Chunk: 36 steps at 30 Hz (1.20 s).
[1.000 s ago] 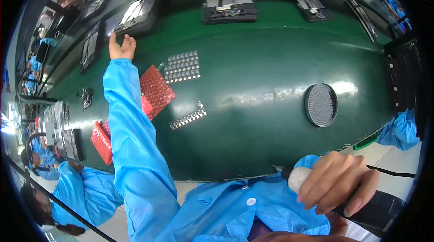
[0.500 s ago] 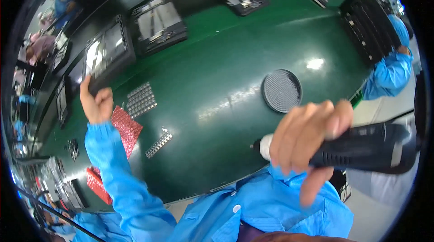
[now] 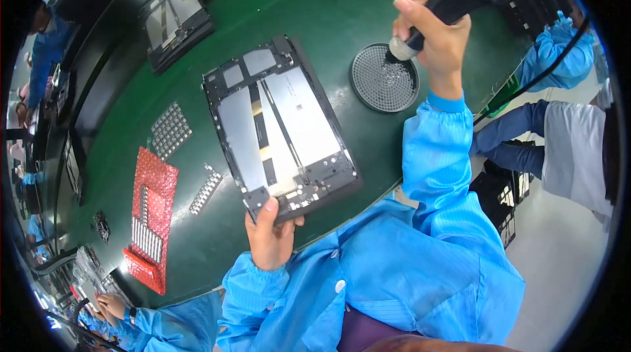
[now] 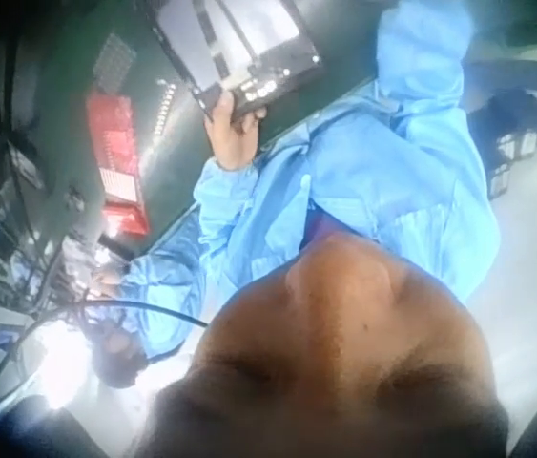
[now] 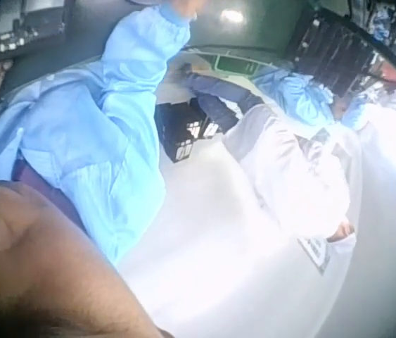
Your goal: The person assembles tablet frames on a conveyor line by placing small components onto each frame by hand and securing them using an electric screwdriver.
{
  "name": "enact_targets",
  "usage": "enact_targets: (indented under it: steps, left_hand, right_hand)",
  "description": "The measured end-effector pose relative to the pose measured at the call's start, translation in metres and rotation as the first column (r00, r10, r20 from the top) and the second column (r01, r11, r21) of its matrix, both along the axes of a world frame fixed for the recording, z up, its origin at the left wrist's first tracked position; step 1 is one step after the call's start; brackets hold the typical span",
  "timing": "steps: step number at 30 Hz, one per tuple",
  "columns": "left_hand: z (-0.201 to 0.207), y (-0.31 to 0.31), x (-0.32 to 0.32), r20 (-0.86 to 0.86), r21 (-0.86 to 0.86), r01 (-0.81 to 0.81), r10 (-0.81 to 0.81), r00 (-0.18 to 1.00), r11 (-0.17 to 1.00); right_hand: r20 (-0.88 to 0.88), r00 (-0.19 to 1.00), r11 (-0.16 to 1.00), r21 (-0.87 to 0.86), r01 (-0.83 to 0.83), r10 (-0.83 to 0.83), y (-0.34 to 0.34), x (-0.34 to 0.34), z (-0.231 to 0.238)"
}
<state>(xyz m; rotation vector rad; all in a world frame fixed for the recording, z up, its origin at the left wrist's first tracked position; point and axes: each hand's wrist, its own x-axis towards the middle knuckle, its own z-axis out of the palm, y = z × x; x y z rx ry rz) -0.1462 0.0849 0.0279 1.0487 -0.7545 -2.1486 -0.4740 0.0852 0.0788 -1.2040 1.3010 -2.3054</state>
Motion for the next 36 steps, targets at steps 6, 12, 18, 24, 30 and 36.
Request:
enact_targets:
  steps: [6,12,18,24,30,36]
  left_hand:
    - [0.026,-0.026,0.027,0.484,-0.049,0.579,-0.488,0.726,0.814]
    - [0.024,-0.014,-0.008,0.606,-0.758,0.64,0.223,0.763,-0.13]
    - [0.023,0.011,-0.066,0.806,-0.54,0.822,0.173,0.567,-0.18]
    - [0.012,0.007,-0.082,0.803,-0.528,0.819,0.183,0.568,-0.223]
    - [0.006,0.01,-0.086,0.757,-0.613,0.762,0.121,0.642,-0.206]
    - [0.002,-0.005,-0.084,0.772,-0.583,0.797,0.197,0.604,-0.161]
  right_hand:
    - [-0.041,0.995,0.988,0.118,0.097,-0.093,0.002,-0.004,-0.005]
    - [-0.104,0.99,0.982,0.15,0.112,-0.098,-0.005,-0.011,-0.016]
    - [-0.065,0.994,0.987,0.127,0.101,-0.093,-0.008,-0.015,-0.02]
    - [-0.078,0.991,0.983,0.141,0.12,-0.11,-0.008,-0.014,-0.021]
    - [-0.106,0.986,0.978,0.154,0.144,-0.128,-0.006,-0.012,-0.019]
    - [-0.065,0.987,0.964,0.212,0.159,-0.148,-0.013,0.001,-0.02]
